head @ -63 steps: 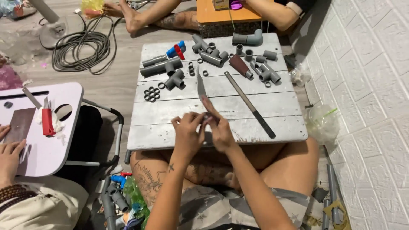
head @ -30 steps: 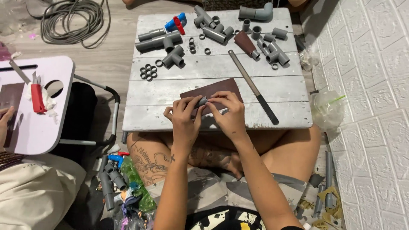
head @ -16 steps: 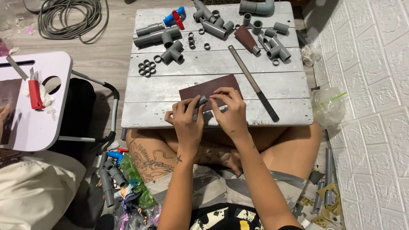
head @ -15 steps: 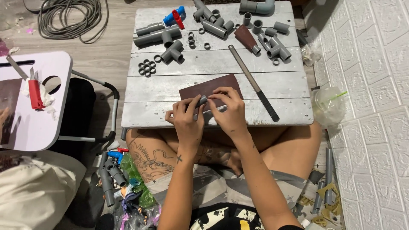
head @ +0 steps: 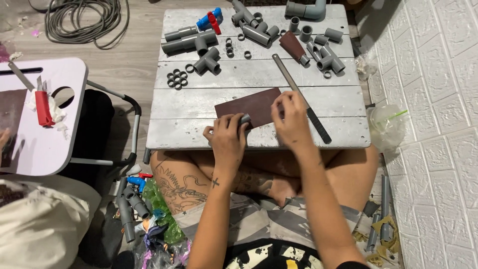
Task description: The person sits on the floor and sands the edges of gray PVC pipe fittings using a piece of sandpaper on a low table. They repeatedly rub the pipe ends against the sandpaper, occasionally inspecting the edges by hand before continuing to sand.
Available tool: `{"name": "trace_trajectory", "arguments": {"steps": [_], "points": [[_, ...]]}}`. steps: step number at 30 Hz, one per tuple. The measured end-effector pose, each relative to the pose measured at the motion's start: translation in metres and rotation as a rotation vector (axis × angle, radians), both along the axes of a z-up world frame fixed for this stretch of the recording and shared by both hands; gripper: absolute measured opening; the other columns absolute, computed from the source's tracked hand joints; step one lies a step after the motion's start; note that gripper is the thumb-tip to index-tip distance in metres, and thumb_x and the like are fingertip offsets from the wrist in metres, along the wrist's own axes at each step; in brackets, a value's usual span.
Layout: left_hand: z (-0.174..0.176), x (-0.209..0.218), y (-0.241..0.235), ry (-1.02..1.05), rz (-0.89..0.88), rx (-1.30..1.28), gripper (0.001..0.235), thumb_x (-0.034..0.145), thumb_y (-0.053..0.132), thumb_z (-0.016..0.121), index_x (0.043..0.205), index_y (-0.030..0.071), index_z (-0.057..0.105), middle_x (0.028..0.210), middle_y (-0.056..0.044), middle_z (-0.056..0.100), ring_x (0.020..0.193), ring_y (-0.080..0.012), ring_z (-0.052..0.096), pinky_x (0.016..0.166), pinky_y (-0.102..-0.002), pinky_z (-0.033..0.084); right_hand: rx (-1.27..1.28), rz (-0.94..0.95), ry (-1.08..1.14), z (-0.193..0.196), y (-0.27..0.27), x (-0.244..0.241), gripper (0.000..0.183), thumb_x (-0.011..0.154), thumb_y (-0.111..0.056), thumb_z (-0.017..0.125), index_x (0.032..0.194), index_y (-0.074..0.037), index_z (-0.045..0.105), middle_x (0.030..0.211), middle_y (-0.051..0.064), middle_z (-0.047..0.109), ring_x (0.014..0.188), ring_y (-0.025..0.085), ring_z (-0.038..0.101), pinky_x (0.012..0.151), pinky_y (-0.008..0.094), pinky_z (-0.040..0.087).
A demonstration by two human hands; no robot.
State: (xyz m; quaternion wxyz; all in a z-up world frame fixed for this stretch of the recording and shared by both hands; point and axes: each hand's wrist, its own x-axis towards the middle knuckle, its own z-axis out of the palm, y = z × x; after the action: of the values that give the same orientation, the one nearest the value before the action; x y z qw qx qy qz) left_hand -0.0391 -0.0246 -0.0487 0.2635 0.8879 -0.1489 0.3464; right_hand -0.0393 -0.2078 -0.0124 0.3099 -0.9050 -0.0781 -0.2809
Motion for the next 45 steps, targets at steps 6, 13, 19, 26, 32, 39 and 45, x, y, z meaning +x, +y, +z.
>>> {"name": "trace_trajectory", "arguments": {"steps": [6, 13, 19, 26, 32, 39, 45], "points": [[0.005, 0.014, 0.017, 0.164, 0.003, 0.093, 0.027, 0.091, 0.019, 0.070, 0.118, 0.014, 0.065, 0.113, -0.004, 0.065, 0.101, -0.0220, 0.059, 0.101, -0.052, 0.029, -0.118, -0.094, -0.024, 0.068, -0.126, 0.022, 0.013, 0.108, -0.003, 0.059, 0.096, -0.001, 0.065, 0.108, 0.018, 0.063, 0.097, 0.030, 0.061, 0.087, 0.043, 0.053], [0.020, 0.029, 0.040, 0.061, -0.068, -0.001, 0.028, 0.093, 0.016, 0.070, 0.120, 0.015, 0.064, 0.111, -0.001, 0.067, 0.104, -0.0200, 0.058, 0.103, -0.043, 0.025, -0.826, -0.599, -0.165, 0.078, -0.244, 0.004, 0.028, 0.125, -0.024, 0.084, 0.104, -0.005, 0.085, 0.109, 0.011, 0.069, 0.072, 0.015, 0.064, 0.064, 0.025, 0.059], [0.008, 0.034, 0.026, 0.051, -0.140, -0.077, 0.028, 0.091, 0.011, 0.069, 0.119, 0.010, 0.064, 0.107, -0.006, 0.066, 0.107, -0.0242, 0.056, 0.107, -0.046, 0.026, -0.610, -0.476, 0.266, 0.059, -0.178, 0.002, 0.071, 0.097, -0.008, 0.069, 0.164, -0.019, 0.048, 0.133, 0.026, 0.057, 0.087, 0.030, 0.065, 0.074, 0.041, 0.061], [-0.016, 0.044, 0.001, 0.012, -0.132, 0.020, 0.022, 0.103, 0.028, 0.059, 0.121, 0.016, 0.061, 0.108, -0.004, 0.058, 0.109, -0.0207, 0.054, 0.098, -0.040, 0.029, -0.490, -0.223, -0.124, -0.046, -0.080, -0.002, 0.028, 0.084, -0.026, 0.080, 0.111, -0.020, 0.078, 0.108, 0.011, 0.063, 0.098, 0.034, 0.064, 0.084, 0.044, 0.052], [-0.014, 0.040, 0.004, 0.118, -0.056, 0.083, 0.021, 0.102, 0.030, 0.062, 0.116, 0.015, 0.066, 0.106, -0.005, 0.059, 0.109, -0.0229, 0.055, 0.099, -0.043, 0.031, -0.471, -0.078, -0.147, -0.058, 0.007, -0.001, 0.032, 0.088, -0.033, 0.073, 0.118, -0.021, 0.075, 0.126, 0.008, 0.060, 0.121, 0.034, 0.052, 0.096, 0.049, 0.042], [-0.004, 0.031, 0.006, 0.093, -0.072, 0.080, 0.021, 0.102, 0.035, 0.063, 0.116, 0.021, 0.070, 0.102, 0.000, 0.061, 0.110, -0.0190, 0.054, 0.101, -0.043, 0.024, -0.391, -0.062, -0.226, -0.043, 0.040, 0.001, 0.034, 0.091, -0.017, 0.070, 0.124, -0.024, 0.069, 0.131, -0.002, 0.059, 0.134, 0.025, 0.040, 0.102, 0.042, 0.022], [-0.003, 0.034, 0.009, 0.140, -0.175, -0.063, 0.084, 0.082, 0.006, 0.076, 0.156, 0.008, 0.038, 0.109, -0.013, 0.071, 0.122, -0.0309, 0.054, 0.112, -0.050, 0.021, -0.606, 0.017, -0.218, -0.040, 0.040, 0.040, 0.014, 0.084, -0.017, 0.072, 0.098, -0.019, 0.071, 0.101, -0.003, 0.072, 0.119, 0.023, 0.054, 0.094, 0.043, 0.034]]}}
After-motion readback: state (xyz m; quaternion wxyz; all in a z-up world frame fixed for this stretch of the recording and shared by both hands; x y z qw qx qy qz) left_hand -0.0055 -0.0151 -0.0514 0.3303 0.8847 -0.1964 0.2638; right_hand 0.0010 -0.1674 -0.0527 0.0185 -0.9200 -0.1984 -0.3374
